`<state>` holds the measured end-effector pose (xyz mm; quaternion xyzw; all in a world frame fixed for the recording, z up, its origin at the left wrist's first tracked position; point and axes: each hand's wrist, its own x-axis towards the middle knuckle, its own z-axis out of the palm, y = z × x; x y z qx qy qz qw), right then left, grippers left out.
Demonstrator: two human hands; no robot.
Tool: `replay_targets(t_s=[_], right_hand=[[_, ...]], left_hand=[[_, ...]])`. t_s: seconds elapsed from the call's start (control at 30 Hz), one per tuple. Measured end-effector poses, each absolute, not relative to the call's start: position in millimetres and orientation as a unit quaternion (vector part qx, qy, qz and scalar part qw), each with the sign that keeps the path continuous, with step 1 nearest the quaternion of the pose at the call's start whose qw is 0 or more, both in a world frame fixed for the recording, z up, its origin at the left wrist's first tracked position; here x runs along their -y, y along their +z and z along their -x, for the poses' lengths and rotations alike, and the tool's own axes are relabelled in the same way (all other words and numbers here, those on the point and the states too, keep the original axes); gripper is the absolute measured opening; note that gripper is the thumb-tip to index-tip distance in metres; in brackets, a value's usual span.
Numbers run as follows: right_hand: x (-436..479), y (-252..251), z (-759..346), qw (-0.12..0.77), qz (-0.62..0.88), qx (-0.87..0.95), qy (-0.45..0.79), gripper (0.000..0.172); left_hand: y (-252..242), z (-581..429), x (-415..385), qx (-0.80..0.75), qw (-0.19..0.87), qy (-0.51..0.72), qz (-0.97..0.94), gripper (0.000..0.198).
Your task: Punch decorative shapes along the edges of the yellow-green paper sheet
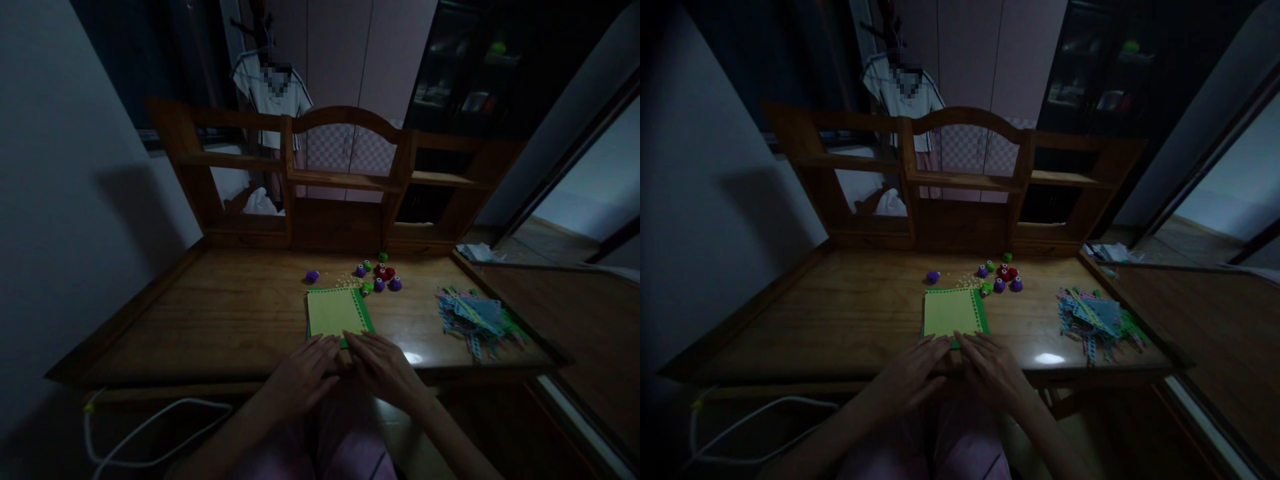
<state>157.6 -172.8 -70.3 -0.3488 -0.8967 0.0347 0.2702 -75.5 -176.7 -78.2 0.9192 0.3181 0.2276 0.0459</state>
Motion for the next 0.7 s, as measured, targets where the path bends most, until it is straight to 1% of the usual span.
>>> replay_targets(t_s=[0.1,0.3,0.43,0.53,0.6,0.67,0.7], right_hand=[[172,-76,-161,0.278,0.361,0.889,0.031,0.056],[172,-84,-167,0.289,0.368,0.883,0.014,0.054],[174,-87,-168,0.293,0.382,0.877,0.016,0.055],[177,-89,-167,0.290,0.388,0.875,0.014,0.057],[180,-90,-167,0.286,0.385,0.877,0.012,0.058],[181,-92,-167,0.281,0.382,0.880,0.012,0.059],[181,-93,-167,0.279,0.382,0.881,0.014,0.059]], left_hand=[[-79,86,178,-0.321,0.044,0.221,-0.920,0.058],[-80,108,189,-0.328,-0.001,0.194,-0.924,0.057],[-70,113,188,-0.380,0.015,0.234,-0.895,0.054],[-61,108,168,-0.461,0.057,0.305,-0.831,0.042],[-58,104,148,-0.467,0.080,0.330,-0.816,0.029],[-58,99,129,-0.460,0.118,0.317,-0.821,0.019],[-59,97,122,-0.460,0.136,0.297,-0.825,0.019]])
